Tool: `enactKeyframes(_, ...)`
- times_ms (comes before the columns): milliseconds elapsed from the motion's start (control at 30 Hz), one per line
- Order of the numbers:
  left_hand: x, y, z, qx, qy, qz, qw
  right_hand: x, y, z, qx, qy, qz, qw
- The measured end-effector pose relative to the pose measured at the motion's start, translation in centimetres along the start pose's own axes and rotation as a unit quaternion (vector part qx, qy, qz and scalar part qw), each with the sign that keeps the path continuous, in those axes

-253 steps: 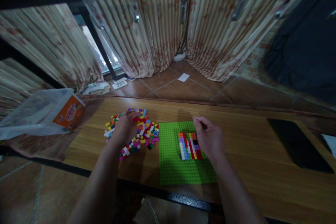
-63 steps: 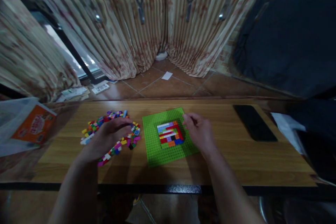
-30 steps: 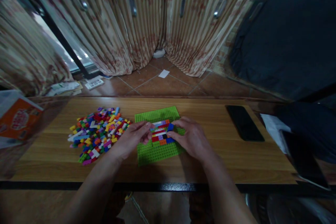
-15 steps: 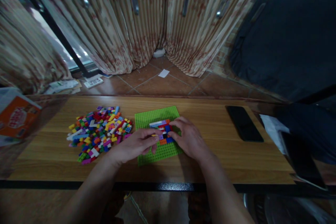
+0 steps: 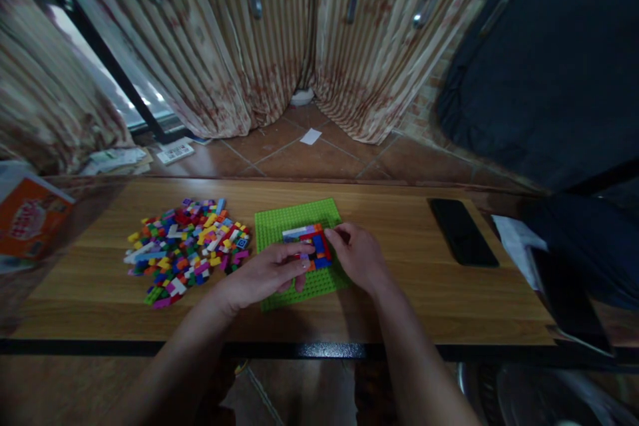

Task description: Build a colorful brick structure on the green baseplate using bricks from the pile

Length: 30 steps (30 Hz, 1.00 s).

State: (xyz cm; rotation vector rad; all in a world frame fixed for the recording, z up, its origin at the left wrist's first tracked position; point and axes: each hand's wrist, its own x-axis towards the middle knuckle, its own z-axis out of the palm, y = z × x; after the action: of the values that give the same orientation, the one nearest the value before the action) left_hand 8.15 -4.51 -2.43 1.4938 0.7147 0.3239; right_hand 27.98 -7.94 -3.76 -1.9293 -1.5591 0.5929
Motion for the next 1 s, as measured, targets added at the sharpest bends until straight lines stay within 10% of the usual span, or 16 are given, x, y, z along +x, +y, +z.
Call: enactKeyframes(1000, -0.1, 0.7, 0.4, 0.031, 0.009, 0.001, 0.999, -0.7, -1.2, 1.9, -0.110, -0.028, 0.045, 0.993)
